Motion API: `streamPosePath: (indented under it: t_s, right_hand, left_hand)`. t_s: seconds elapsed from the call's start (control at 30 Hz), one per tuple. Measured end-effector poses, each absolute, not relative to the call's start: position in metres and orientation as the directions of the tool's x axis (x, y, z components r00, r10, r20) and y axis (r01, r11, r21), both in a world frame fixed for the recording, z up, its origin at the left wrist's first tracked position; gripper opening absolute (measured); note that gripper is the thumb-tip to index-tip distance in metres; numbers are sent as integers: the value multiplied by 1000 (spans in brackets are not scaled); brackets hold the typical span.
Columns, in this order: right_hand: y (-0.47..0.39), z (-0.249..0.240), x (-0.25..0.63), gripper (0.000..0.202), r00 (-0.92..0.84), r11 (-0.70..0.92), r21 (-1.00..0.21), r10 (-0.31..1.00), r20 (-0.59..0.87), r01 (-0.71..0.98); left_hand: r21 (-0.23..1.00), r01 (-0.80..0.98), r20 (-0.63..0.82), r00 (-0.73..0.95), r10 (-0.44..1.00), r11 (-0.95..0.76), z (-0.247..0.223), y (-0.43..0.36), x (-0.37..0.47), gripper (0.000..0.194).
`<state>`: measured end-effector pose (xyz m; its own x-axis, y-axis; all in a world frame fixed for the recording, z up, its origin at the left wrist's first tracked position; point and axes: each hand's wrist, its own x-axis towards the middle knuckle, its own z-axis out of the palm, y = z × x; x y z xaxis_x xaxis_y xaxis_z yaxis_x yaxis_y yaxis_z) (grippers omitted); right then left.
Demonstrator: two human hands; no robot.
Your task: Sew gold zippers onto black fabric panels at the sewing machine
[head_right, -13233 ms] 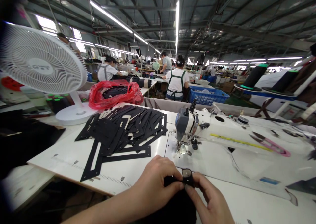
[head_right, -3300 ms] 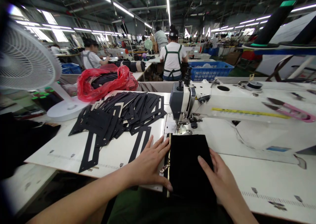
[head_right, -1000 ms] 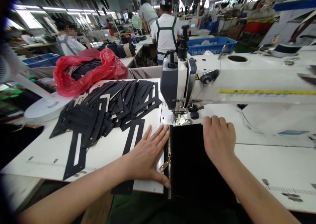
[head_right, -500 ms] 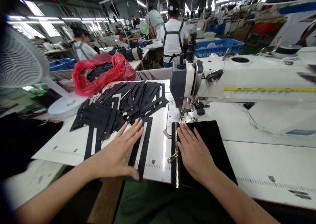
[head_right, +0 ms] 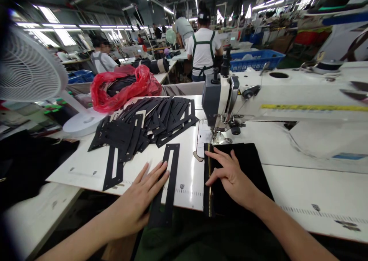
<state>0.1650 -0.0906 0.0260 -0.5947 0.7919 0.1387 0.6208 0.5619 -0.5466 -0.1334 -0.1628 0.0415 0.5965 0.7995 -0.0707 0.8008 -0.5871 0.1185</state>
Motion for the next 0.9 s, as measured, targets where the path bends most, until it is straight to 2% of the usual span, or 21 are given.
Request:
streamPosePath:
  t_s: [0.13, 0.2, 0.27, 0.37, 0.47, 0.63, 0.7, 0.8, 0.9]
  right_hand:
    - [-89, 21, 167, 40, -509, 528, -590, 833, 219, 611]
    - [-88, 16, 166, 35, -432, 524, -532, 851, 299, 665]
    - [-85, 10, 165, 41, -432, 550, -364, 828, 358, 752]
    - [-82, 3, 165, 46, -537, 590, -69, 772, 338, 805]
    - [-83, 1, 166, 44, -563, 583, 48, 755, 337, 811]
    - [-87, 0, 165, 43, -582, 598, 76, 730, 358, 798]
    - [-88, 0, 163, 43, -577, 594, 74, 732, 363, 801]
    - [-89, 0, 162, 44, -583, 608, 61, 724, 369, 792]
    - [-90, 1, 163, 47, -597, 629, 44, 711, 372, 776]
  left_hand:
    - [194, 782, 1, 604, 797, -593, 41, -159, -137, 75]
    - [218, 777, 50, 595, 802, -590, 39, -152, -138, 65]
    - [232, 780, 121, 570, 813, -581, 34, -142, -137, 56]
    - [216, 797, 248, 513, 822, -563, 21, -120, -136, 50]
    - [157, 810, 358, 487, 797, -566, 13, -103, -135, 45]
    - [155, 742, 540, 489, 685, -652, 24, -101, -110, 44]
    - [113, 702, 585, 525, 618, -703, 29, -100, -85, 41]
    - [29, 676, 548, 606, 577, -737, 27, -90, -46, 34]
    - [7, 670, 450, 661, 600, -743, 17, -79, -25, 33]
